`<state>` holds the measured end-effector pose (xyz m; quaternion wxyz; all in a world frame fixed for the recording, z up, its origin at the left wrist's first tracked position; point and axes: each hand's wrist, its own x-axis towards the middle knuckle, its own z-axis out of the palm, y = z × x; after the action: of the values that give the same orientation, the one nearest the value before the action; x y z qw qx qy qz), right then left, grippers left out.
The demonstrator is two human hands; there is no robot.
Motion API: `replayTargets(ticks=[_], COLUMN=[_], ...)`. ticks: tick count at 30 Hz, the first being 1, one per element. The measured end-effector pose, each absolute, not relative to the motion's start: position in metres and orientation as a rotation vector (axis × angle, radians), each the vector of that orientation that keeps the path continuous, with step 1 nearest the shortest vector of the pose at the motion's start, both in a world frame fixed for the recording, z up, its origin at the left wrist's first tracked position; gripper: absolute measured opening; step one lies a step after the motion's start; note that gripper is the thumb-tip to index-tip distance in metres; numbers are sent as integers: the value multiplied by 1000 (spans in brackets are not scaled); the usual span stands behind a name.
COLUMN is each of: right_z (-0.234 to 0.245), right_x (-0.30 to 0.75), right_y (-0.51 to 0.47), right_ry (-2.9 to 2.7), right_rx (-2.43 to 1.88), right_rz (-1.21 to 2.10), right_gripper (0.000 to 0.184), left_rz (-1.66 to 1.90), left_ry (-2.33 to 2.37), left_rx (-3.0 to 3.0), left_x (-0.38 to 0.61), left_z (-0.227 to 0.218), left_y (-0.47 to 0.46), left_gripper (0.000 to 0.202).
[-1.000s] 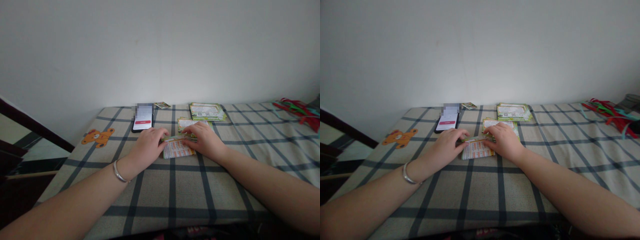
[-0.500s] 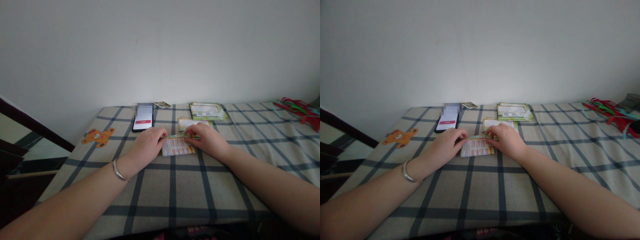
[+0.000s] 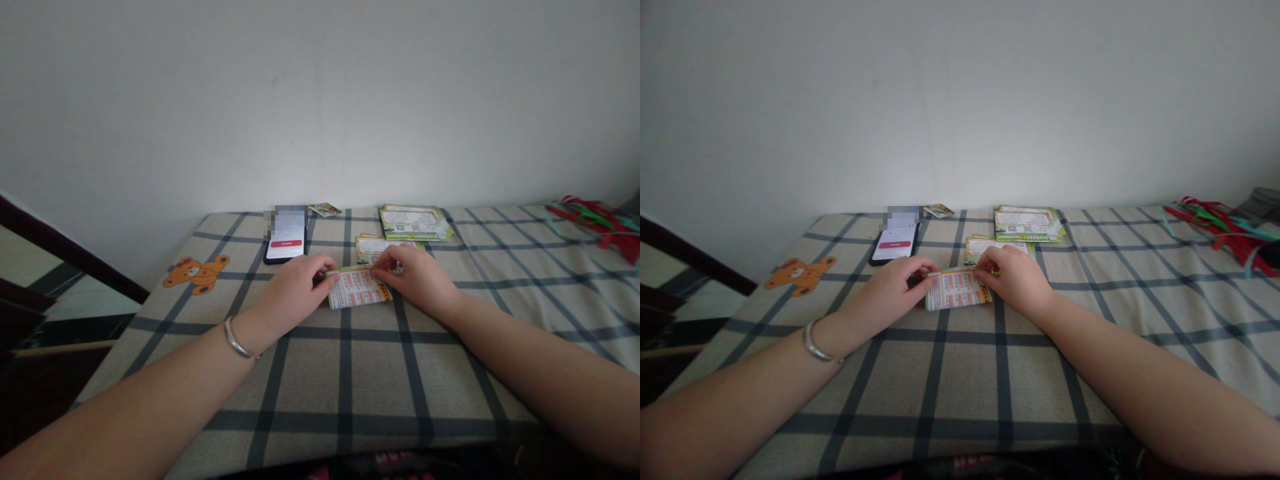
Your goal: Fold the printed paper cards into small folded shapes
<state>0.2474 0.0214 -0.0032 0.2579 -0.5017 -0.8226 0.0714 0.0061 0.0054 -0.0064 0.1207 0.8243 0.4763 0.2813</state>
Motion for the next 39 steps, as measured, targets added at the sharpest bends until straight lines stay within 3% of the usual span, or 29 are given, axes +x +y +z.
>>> replayTargets(ticks=[29,39], right_z=[-10,-8], right_x=[251,249], right_y=[27,27], right_ry=[-2163,-2142], right_rx=[-1302,-1365], right_rz=[290,340], right_gripper=[13,7], left_rz=[797,778], left_ry=[1523,1548], left_rx=[2528,2570], left_x=[1,3], left_z=[-4,-3], left_y=[9,10], left_gripper=[3,4])
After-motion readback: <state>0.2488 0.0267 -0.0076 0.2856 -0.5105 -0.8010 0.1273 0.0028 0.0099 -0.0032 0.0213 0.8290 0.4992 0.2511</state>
